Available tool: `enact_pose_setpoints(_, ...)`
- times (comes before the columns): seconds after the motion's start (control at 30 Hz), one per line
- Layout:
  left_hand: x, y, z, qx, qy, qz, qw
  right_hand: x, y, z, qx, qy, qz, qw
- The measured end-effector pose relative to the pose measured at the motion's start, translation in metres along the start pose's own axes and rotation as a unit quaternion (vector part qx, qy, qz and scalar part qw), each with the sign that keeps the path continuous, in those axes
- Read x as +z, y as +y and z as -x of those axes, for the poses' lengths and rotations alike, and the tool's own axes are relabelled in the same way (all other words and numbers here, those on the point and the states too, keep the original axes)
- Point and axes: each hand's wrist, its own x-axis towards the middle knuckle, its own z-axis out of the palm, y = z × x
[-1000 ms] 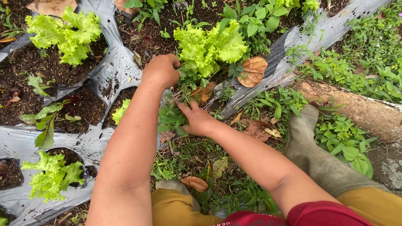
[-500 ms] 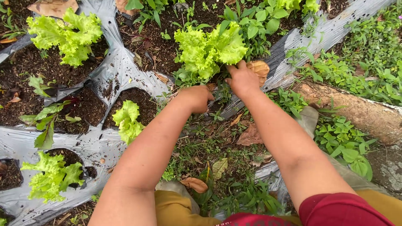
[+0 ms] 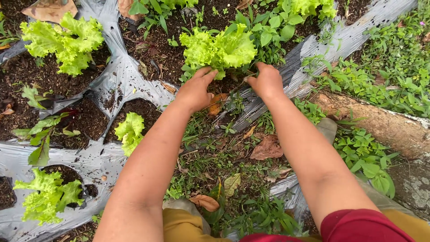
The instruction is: The person is kneeling in a garden and removing weeds by hand from around lettuce plants growing in a plastic-covered bed. They pull the weeds from the soil and discard them to the side.
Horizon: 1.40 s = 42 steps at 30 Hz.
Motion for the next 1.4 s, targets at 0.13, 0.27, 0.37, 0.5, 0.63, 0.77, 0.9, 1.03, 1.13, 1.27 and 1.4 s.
enact_pose_setpoints(0.13,-0.004,0.001,-0.006,0.014,-0.002,0.009,1.0,0.049,-0.03,-0.004,0.014,-0.035,0.049,0.998)
enact_pose_setpoints(0.27,-0.004,0.003,-0.016,0.024,0.001,0.047,0.999,0.083,0.018,-0.025,-0.069,0.083,-0.004,0.994)
enact_pose_setpoints(0.37,-0.008,0.011,-0.016,0.025,0.002,0.063,0.998,0.052,0.025,-0.015,-0.083,0.103,-0.066,0.989)
enact_pose_setpoints(0.5,-0.01,0.011,-0.013,0.033,0.002,0.057,0.998,0.013,0.017,-0.006,-0.017,0.02,-0.164,0.986)
enact_pose_setpoints(0.63,-0.02,0.016,0.004,0.017,-0.018,0.052,0.998,0.046,0.022,-0.012,-0.008,-0.043,0.062,0.997)
enact_pose_setpoints(0.77,-0.002,-0.008,0.005,0.023,-0.078,0.017,0.997,0.076,0.036,-0.019,-0.115,0.018,0.153,0.981)
enact_pose_setpoints(0.9,0.004,-0.008,0.006,-0.003,-0.12,-0.04,0.992,0.064,0.051,-0.044,-0.183,0.083,0.284,0.937)
enact_pose_setpoints(1.03,0.001,-0.015,0.007,0.012,-0.124,-0.008,0.992,-0.029,-0.004,-0.023,-0.179,0.011,0.146,0.973)
enact_pose_setpoints(1.13,0.0,-0.018,0.015,0.021,-0.116,-0.05,0.992,-0.061,-0.012,-0.018,-0.177,-0.046,0.181,0.966)
enact_pose_setpoints(1.27,0.012,-0.014,0.039,-0.033,-0.091,-0.033,0.995,-0.072,-0.037,-0.005,-0.239,-0.145,0.215,0.936)
enact_pose_setpoints(1.4,0.023,0.011,0.061,-0.096,-0.08,-0.018,0.992,-0.009,-0.002,-0.013,-0.253,-0.235,0.224,0.911)
